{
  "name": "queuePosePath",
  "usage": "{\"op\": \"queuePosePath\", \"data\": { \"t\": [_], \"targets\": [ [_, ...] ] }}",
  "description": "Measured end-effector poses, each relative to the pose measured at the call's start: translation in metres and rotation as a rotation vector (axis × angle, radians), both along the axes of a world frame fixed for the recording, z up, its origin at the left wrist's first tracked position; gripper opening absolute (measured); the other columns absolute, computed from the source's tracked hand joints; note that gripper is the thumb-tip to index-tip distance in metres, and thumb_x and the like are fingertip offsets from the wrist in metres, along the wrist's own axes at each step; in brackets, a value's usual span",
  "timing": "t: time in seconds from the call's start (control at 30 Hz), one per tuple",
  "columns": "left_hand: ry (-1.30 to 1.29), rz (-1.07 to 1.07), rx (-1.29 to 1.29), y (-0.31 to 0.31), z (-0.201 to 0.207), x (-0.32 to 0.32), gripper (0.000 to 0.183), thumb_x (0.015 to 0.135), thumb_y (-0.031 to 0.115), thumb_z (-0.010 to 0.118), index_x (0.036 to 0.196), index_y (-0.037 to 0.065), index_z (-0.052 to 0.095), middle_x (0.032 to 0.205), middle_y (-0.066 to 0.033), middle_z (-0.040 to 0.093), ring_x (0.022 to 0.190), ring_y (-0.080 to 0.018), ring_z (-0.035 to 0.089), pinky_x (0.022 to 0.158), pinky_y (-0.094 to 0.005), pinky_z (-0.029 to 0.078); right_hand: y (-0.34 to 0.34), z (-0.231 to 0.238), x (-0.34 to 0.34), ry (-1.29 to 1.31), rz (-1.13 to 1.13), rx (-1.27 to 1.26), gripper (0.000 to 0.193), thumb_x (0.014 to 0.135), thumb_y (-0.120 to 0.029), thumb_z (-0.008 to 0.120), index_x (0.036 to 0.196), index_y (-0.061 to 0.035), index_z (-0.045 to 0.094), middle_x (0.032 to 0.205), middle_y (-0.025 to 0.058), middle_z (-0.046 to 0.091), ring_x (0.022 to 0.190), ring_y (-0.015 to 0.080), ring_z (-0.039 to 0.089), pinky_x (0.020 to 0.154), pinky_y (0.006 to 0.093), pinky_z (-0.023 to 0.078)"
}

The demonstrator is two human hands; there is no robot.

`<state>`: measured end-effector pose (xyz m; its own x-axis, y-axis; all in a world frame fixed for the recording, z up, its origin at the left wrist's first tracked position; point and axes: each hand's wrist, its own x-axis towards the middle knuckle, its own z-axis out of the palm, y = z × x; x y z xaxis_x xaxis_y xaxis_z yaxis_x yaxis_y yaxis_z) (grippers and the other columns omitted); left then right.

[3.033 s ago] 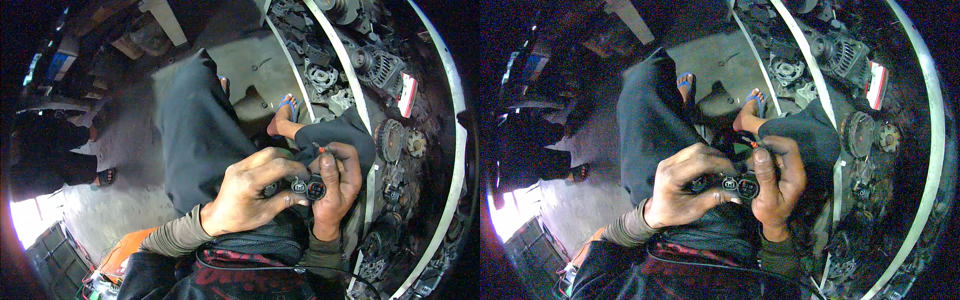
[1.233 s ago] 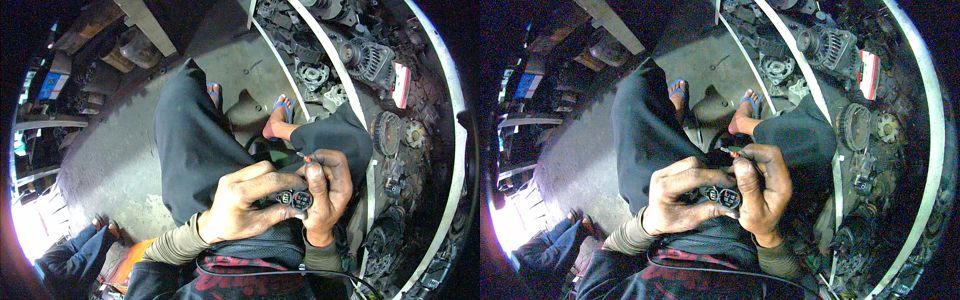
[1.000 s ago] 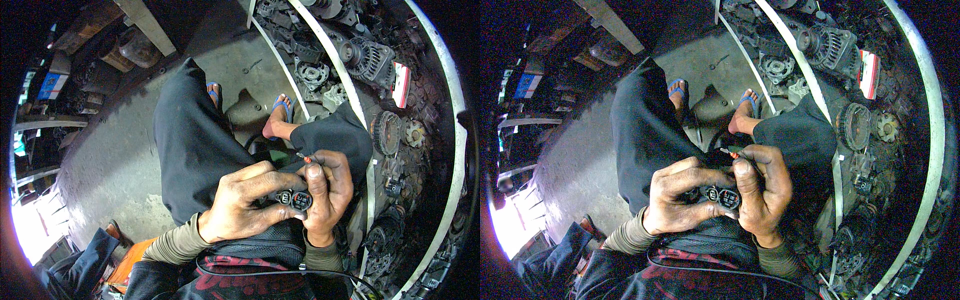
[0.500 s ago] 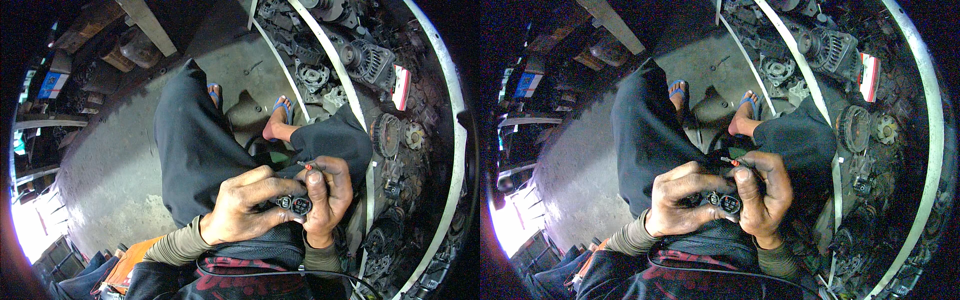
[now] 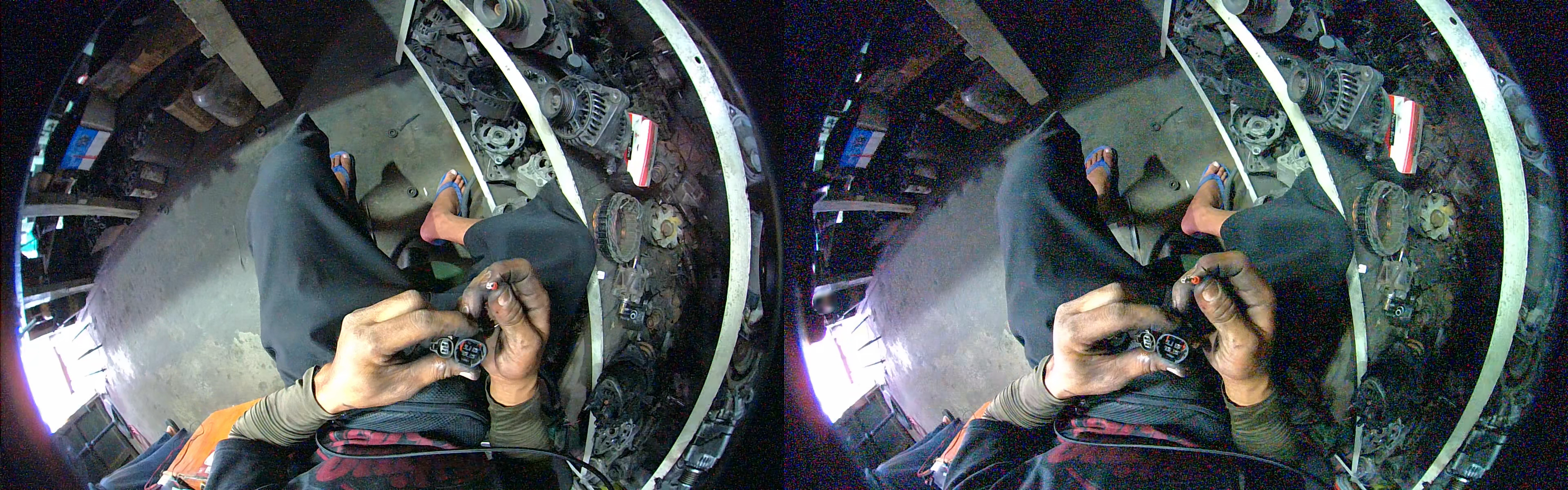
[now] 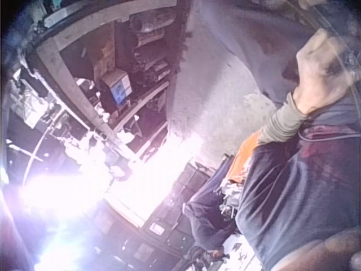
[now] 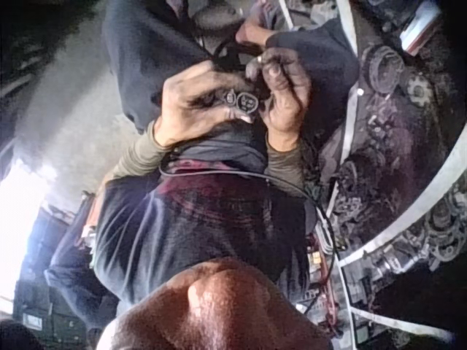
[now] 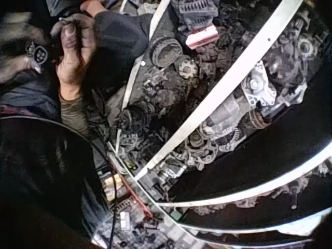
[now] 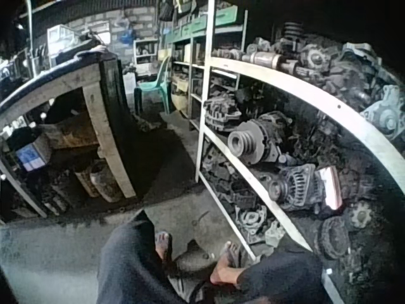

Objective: The person handles a small electrical connector, retrieves a can of lubricant, and then sits down to manipulate the connector and its wires. They appear to be cleaning or adjusting the internal components of the connector.

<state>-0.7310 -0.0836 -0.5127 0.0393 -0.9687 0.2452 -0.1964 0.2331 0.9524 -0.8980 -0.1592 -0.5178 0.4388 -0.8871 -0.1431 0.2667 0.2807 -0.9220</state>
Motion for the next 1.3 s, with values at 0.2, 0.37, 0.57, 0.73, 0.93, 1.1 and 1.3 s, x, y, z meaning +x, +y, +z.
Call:
{"op": "queuePosePath", "data": {
  "t": [0.2,0.37,0.57,0.73,0.93,1.1,1.3],
  "targets": [
    [-0.008,0.009,0.010,0.001,0.003,0.000,0.042,0.067,0.020,0.090,0.104,0.006,0.075,0.083,-0.0067,0.067,0.067,-0.0201,0.062,0.059,-0.0311,0.048,0.001,-0.003,-0.004,-0.059,0.019,0.026,0.022,0.098,-0.024,0.065,0.105,-0.0039,0.060,0.086,0.0083,0.064,0.078,0.0149,0.059,0.074,0.0287,0.047],
    [-0.021,0.056,0.041,0.001,0.001,-0.005,0.041,0.063,0.025,0.093,0.094,0.004,0.076,0.084,-0.0077,0.071,0.068,-0.0193,0.064,0.060,-0.0297,0.048,0.001,0.001,-0.002,0.023,-0.002,-0.053,0.025,0.098,-0.027,0.065,0.102,-0.0036,0.057,0.080,0.0072,0.061,0.072,0.0137,0.055,0.067,0.0272,0.045],
    [-0.010,0.055,0.001,0.001,-0.007,-0.012,0.044,0.065,0.015,0.091,0.104,0.007,0.073,0.085,-0.0072,0.067,0.070,-0.0219,0.063,0.063,-0.0319,0.051,0.006,-0.003,-0.006,0.155,0.008,-0.217,0.025,0.100,-0.025,0.063,0.107,-0.0016,0.060,0.093,0.0090,0.066,0.083,0.0154,0.063,0.078,0.0307,0.051],
    [-0.012,0.083,0.079,0.002,-0.003,-0.015,0.044,0.065,0.016,0.091,0.104,0.006,0.071,0.086,-0.0084,0.066,0.074,-0.0245,0.065,0.066,-0.0336,0.053,0.008,-0.006,-0.005,0.215,-0.050,-0.239,0.026,0.100,-0.026,0.063,0.107,-0.0013,0.059,0.092,0.0084,0.066,0.083,0.0149,0.062,0.076,0.0303,0.051],
    [0.025,0.084,0.119,0.005,0.000,-0.016,0.045,0.067,0.014,0.088,0.108,0.009,0.070,0.089,-0.0091,0.064,0.082,-0.0286,0.065,0.072,-0.0368,0.054,0.013,-0.006,-0.001,0.246,-0.130,-0.236,0.025,0.100,-0.025,0.064,0.106,-0.0020,0.058,0.088,0.0068,0.063,0.079,0.0138,0.059,0.074,0.0293,0.049],
    [-0.001,0.131,0.041,0.003,-0.009,-0.018,0.043,0.066,0.021,0.091,0.102,0.007,0.073,0.086,-0.0075,0.069,0.071,-0.0229,0.065,0.063,-0.0321,0.052,0.014,-0.007,0.003,0.250,-0.169,-0.255,0.025,0.100,-0.026,0.064,0.105,-0.0021,0.058,0.087,0.0064,0.061,0.078,0.0137,0.057,0.071,0.0283,0.047],
    [-0.036,0.125,0.034,0.004,-0.005,-0.016,0.043,0.067,0.022,0.091,0.104,0.006,0.073,0.084,-0.0067,0.067,0.068,-0.0220,0.062,0.060,-0.0329,0.050,0.012,-0.009,0.003,0.239,-0.168,-0.300,0.027,0.100,-0.028,0.064,0.105,-0.0014,0.058,0.086,0.0056,0.060,0.077,0.0129,0.056,0.072,0.0276,0.047]
  ]
}}
